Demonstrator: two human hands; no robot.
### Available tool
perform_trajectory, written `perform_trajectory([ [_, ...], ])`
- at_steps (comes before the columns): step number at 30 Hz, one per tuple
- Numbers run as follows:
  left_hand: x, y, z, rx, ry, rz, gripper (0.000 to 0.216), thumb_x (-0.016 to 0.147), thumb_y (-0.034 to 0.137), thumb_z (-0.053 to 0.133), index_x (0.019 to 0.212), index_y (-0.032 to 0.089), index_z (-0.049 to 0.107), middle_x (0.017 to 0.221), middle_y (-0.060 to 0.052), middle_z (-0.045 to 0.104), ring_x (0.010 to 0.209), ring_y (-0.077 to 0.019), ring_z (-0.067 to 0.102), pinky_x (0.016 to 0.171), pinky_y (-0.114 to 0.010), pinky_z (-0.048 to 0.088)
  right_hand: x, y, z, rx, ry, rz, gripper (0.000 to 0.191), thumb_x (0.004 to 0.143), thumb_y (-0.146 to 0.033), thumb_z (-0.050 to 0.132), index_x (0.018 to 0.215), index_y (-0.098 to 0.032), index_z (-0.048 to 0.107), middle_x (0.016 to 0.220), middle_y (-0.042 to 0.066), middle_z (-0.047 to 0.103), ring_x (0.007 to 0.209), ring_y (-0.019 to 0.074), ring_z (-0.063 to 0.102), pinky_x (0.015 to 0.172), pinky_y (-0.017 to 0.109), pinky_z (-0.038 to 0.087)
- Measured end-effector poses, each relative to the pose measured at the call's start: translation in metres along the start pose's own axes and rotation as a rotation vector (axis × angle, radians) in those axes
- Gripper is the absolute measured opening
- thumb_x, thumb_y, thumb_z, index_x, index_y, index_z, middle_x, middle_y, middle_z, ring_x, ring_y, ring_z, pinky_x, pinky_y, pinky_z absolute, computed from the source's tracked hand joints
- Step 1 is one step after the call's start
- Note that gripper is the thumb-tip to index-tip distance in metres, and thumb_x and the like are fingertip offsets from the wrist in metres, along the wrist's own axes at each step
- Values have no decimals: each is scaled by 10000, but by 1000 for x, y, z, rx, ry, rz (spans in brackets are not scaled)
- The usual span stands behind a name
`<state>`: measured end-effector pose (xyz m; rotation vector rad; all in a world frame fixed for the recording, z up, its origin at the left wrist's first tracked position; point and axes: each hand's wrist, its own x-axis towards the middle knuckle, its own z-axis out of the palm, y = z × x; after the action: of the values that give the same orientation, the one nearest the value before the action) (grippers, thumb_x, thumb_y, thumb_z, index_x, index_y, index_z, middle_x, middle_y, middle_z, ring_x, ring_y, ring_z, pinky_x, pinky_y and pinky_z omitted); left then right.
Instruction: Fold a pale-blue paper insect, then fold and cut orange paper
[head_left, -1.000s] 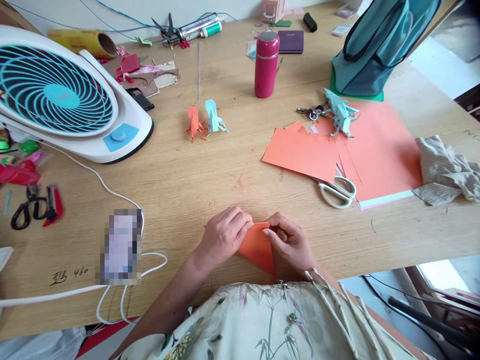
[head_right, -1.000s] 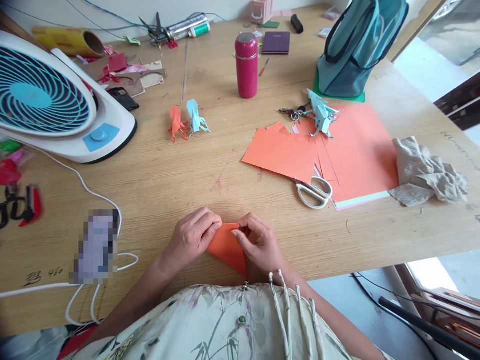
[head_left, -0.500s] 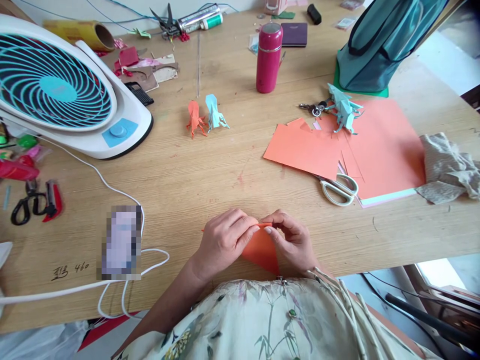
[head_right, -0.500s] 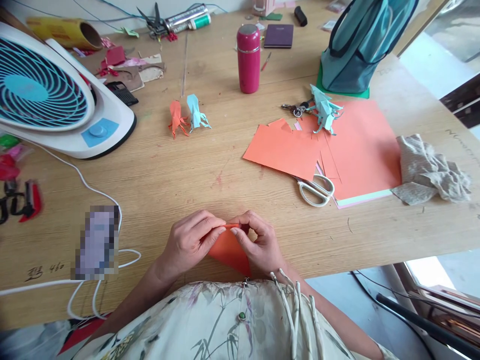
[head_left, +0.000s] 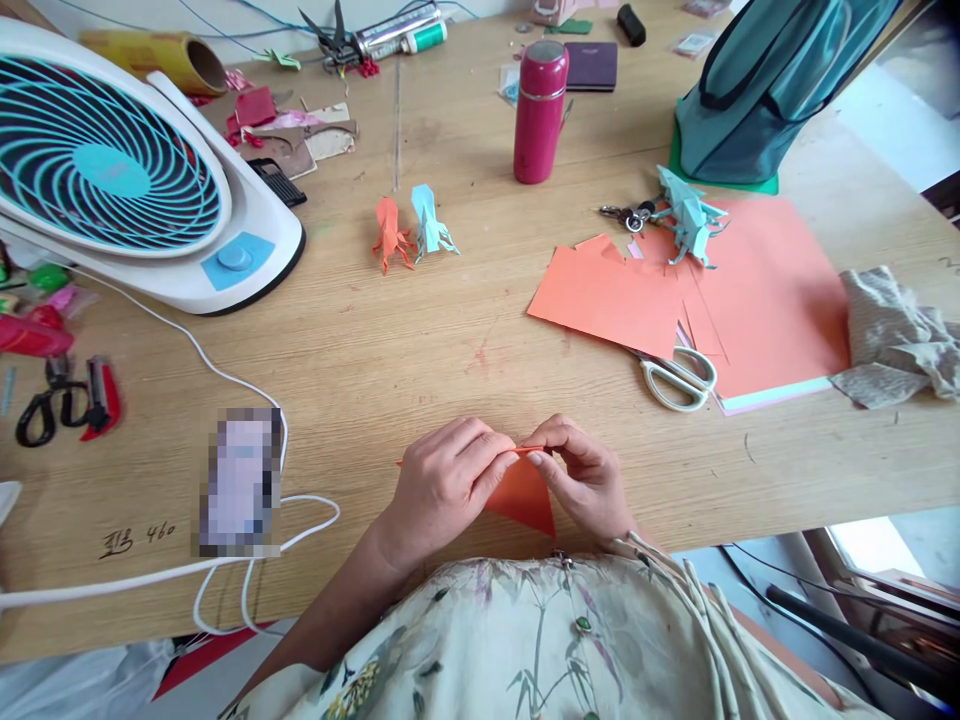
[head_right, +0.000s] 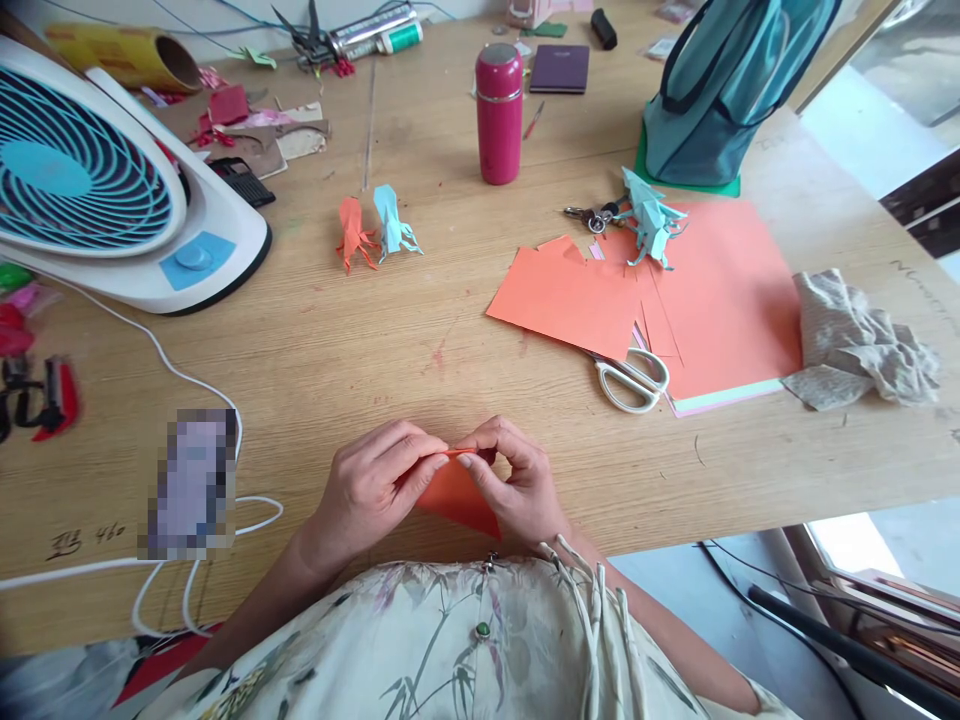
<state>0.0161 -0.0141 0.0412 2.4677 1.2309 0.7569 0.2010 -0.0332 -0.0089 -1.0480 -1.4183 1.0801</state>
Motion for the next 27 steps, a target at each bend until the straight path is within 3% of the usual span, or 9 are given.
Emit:
perform_trajectory([
  [27, 2, 10, -6, 61, -10, 48, 111, 964, 184, 554, 873, 176, 617, 782, -6, 637, 729, -140, 560, 683, -284, 415, 2, -6, 1, 95, -9, -4, 97, 926, -166, 627, 848, -221, 644, 781, 5, 564, 743, 157, 512, 689, 320, 408],
])
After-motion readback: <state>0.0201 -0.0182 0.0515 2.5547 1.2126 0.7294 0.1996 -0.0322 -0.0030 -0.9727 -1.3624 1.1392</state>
